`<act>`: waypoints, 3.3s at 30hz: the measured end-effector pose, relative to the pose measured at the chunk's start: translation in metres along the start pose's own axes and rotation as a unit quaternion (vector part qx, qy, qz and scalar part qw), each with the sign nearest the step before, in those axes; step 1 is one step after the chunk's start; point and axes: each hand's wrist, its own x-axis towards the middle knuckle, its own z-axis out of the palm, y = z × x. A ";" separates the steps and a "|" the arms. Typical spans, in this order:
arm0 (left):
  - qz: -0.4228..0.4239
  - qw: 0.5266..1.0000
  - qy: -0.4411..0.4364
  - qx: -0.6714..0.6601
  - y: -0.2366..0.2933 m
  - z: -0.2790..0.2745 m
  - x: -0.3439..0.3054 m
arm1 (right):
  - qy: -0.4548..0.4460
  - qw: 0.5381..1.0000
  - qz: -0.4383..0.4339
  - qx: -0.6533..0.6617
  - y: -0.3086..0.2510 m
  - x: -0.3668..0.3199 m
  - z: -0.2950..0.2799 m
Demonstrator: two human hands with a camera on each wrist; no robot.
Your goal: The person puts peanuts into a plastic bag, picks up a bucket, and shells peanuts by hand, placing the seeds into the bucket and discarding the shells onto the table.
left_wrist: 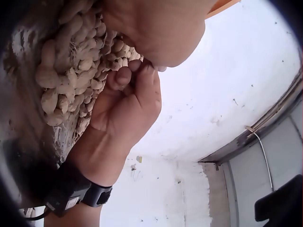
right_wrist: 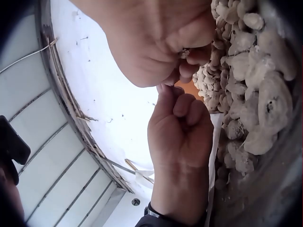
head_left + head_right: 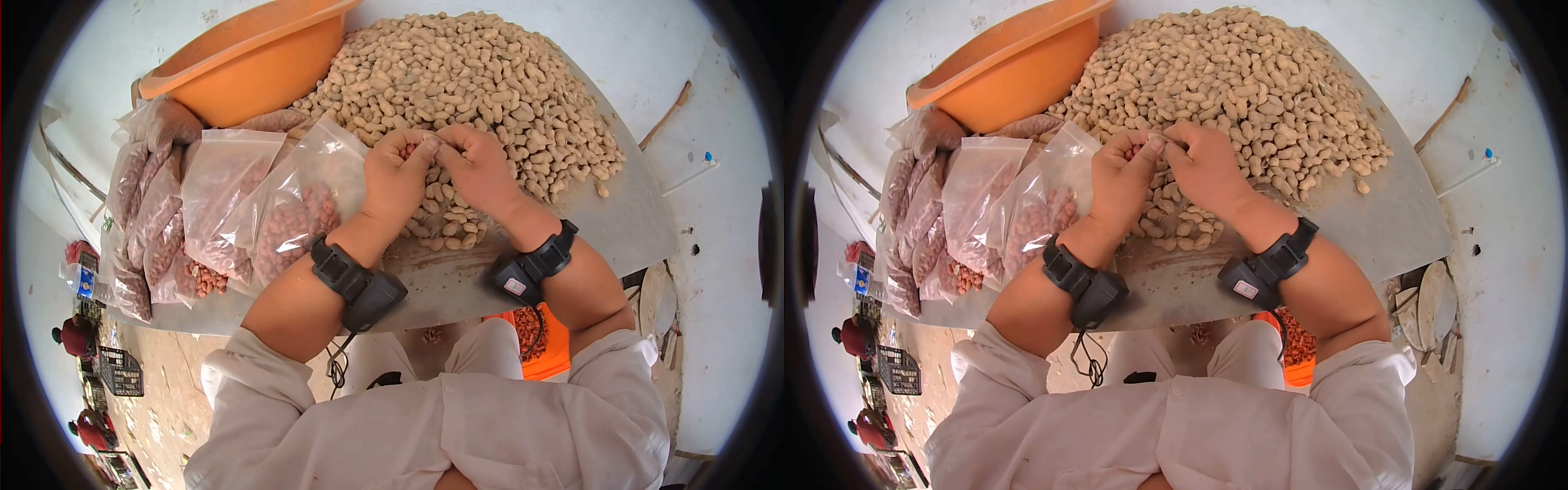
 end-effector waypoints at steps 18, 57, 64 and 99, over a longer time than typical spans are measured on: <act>-0.047 0.990 0.012 -0.134 -0.004 -0.001 0.001 | 0.000 0.803 0.257 0.538 0.003 0.001 0.000; -0.272 0.886 -0.038 -0.374 -0.003 -0.013 0.007 | -0.007 0.981 0.026 -0.193 0.029 0.026 -0.064; -0.250 0.911 -0.047 -0.324 -0.001 -0.007 0.004 | -0.087 0.915 0.017 -0.393 0.037 0.023 -0.037; -0.139 0.967 -0.122 -0.178 0.005 -0.008 -0.002 | -0.207 0.891 0.176 0.363 0.024 0.012 -0.034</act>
